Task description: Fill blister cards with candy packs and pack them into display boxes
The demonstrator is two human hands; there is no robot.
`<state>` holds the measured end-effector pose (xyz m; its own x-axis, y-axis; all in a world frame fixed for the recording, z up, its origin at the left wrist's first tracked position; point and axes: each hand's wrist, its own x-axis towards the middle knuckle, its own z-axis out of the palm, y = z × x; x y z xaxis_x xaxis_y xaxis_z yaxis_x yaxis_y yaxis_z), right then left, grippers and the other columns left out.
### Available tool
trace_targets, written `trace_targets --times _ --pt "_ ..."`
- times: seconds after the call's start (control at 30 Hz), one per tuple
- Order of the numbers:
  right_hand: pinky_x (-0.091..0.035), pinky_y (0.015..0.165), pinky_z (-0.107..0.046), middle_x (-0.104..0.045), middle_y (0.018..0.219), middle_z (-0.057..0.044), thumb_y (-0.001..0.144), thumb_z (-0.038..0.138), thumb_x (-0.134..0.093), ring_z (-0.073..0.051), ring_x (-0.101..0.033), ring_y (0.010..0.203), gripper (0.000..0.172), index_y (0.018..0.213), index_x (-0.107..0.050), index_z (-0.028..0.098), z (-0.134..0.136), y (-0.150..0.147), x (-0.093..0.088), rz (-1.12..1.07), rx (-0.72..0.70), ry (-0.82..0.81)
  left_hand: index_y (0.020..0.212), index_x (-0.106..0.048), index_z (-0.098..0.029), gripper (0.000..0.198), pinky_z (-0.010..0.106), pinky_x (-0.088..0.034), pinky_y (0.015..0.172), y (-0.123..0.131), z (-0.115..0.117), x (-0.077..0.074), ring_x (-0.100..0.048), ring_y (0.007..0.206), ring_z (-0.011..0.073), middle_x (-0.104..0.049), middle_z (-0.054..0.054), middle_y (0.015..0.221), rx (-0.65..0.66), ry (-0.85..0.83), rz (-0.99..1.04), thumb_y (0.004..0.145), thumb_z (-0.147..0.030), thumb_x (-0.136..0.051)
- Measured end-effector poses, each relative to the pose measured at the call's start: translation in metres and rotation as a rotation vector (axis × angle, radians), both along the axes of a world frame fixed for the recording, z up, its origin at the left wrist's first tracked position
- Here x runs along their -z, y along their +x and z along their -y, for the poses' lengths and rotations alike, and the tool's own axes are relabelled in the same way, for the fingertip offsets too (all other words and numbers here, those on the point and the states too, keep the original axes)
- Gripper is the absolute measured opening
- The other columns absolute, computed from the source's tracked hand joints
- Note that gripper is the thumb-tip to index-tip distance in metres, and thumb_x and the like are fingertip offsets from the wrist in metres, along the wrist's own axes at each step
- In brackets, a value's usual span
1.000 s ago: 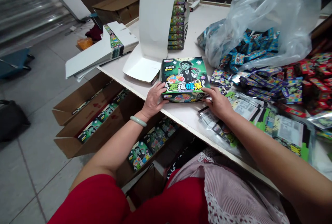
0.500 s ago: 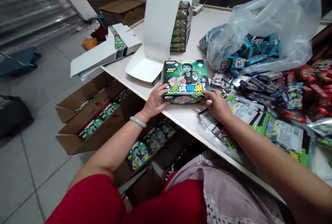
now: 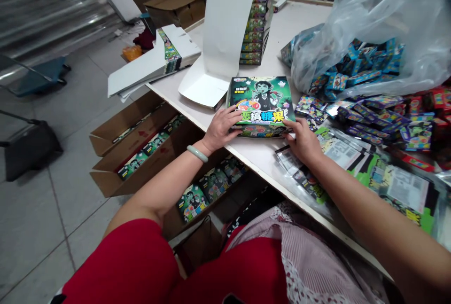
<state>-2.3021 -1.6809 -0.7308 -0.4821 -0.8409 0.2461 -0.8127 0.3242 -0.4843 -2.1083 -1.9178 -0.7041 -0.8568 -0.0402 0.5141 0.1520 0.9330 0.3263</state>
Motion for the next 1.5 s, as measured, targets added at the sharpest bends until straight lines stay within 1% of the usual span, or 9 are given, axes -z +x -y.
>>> trace_targets --times 0.07,0.13,0.23,0.37,0.9,1.07,1.17,1.3,1.5 --pt "-0.055 0.073 -0.041 -0.051 0.124 -0.013 0.086 0.021 -0.052 -0.028 -0.064 0.093 0.041 0.127 -0.051 0.022 -0.001 -0.001 -0.002 0.013 -0.023 -0.004 0.126 -0.05 -0.023 0.055 0.051 -0.037 0.106 0.008 -0.001 -0.004 -0.042 0.133 0.0307 -0.054 0.012 0.136 -0.085 0.102 0.008 0.078 -0.037 -0.071" --pt "-0.055 0.073 -0.041 -0.051 0.124 -0.014 0.087 0.021 -0.052 -0.028 -0.064 0.093 0.041 0.128 -0.051 0.022 -0.002 -0.003 -0.003 0.024 -0.048 -0.002 0.125 -0.049 -0.02 0.057 0.045 -0.042 0.102 0.021 -0.004 -0.006 -0.05 0.124 0.0279 -0.055 0.013 0.131 -0.293 0.27 -0.039 0.077 -0.038 -0.072" --pt "-0.055 0.076 -0.042 -0.049 0.124 -0.015 0.086 0.026 -0.055 -0.027 -0.064 0.091 0.04 0.126 -0.052 0.021 -0.001 -0.004 -0.002 0.05 -0.055 -0.053 0.102 -0.06 -0.018 0.022 0.034 -0.05 0.082 0.037 -0.014 -0.001 -0.062 0.091 0.0196 -0.066 0.006 0.098 -0.487 0.42 -0.044 0.084 -0.031 -0.064" --pt "-0.054 0.081 -0.042 -0.05 0.121 -0.014 0.085 0.029 -0.058 -0.026 -0.062 0.096 0.038 0.122 -0.054 0.021 0.001 -0.004 0.002 0.084 -0.044 -0.136 0.08 -0.062 -0.019 0.001 0.029 -0.05 0.071 0.041 -0.028 0.014 -0.062 0.075 0.0167 -0.064 0.001 0.077 -0.499 0.438 0.035 0.081 -0.02 -0.061" --pt "-0.057 0.072 -0.043 -0.049 0.116 -0.013 0.085 0.034 -0.06 -0.021 -0.063 0.077 0.038 0.121 -0.055 0.021 0.003 0.002 0.009 0.107 -0.02 -0.158 0.069 -0.051 -0.021 0.016 0.031 -0.046 0.068 0.033 -0.049 0.027 -0.055 0.072 0.0177 -0.058 0.002 0.072 -0.567 0.317 0.001 0.082 -0.013 -0.057" --pt "-0.054 0.08 -0.045 -0.049 0.119 -0.016 0.087 0.032 -0.058 -0.029 -0.061 0.097 0.034 0.118 -0.057 0.018 0.001 0.001 0.002 -0.042 -0.007 -0.142 0.073 -0.053 -0.021 0.013 0.031 -0.046 0.068 0.036 -0.047 0.026 -0.055 0.072 0.0182 -0.058 0.003 0.074 -0.567 0.284 0.031 0.085 -0.016 -0.056" --pt "-0.044 0.096 -0.054 -0.043 0.134 -0.019 0.084 0.035 -0.063 -0.038 -0.046 0.124 0.039 0.119 -0.06 0.018 0.005 0.01 -0.017 -0.247 -0.01 -0.153 0.073 -0.053 -0.021 0.012 0.031 -0.046 0.069 0.036 -0.045 0.023 -0.055 0.071 0.0185 -0.058 0.002 0.073 -0.547 0.266 0.044 0.084 -0.016 -0.056" --pt "-0.027 0.109 -0.057 -0.046 0.144 -0.013 0.089 0.033 -0.059 -0.034 -0.035 0.136 0.052 0.139 -0.047 0.023 0.03 0.035 -0.04 -0.399 -0.234 -0.068 0.074 -0.052 -0.021 0.012 0.033 -0.046 0.069 0.035 -0.044 0.02 -0.055 0.073 0.0199 -0.058 0.003 0.074 -0.532 0.25 0.049 0.085 -0.017 -0.055" --pt "-0.036 0.106 -0.043 -0.05 0.144 -0.007 0.097 0.016 -0.041 -0.025 -0.045 0.132 0.043 0.139 -0.047 0.022 0.061 0.048 -0.024 -0.388 -0.343 -0.058 0.075 -0.052 -0.021 0.011 0.033 -0.046 0.072 0.035 -0.04 0.022 -0.055 0.075 0.0196 -0.058 0.003 0.075 -0.528 0.262 0.091 0.084 -0.017 -0.055"
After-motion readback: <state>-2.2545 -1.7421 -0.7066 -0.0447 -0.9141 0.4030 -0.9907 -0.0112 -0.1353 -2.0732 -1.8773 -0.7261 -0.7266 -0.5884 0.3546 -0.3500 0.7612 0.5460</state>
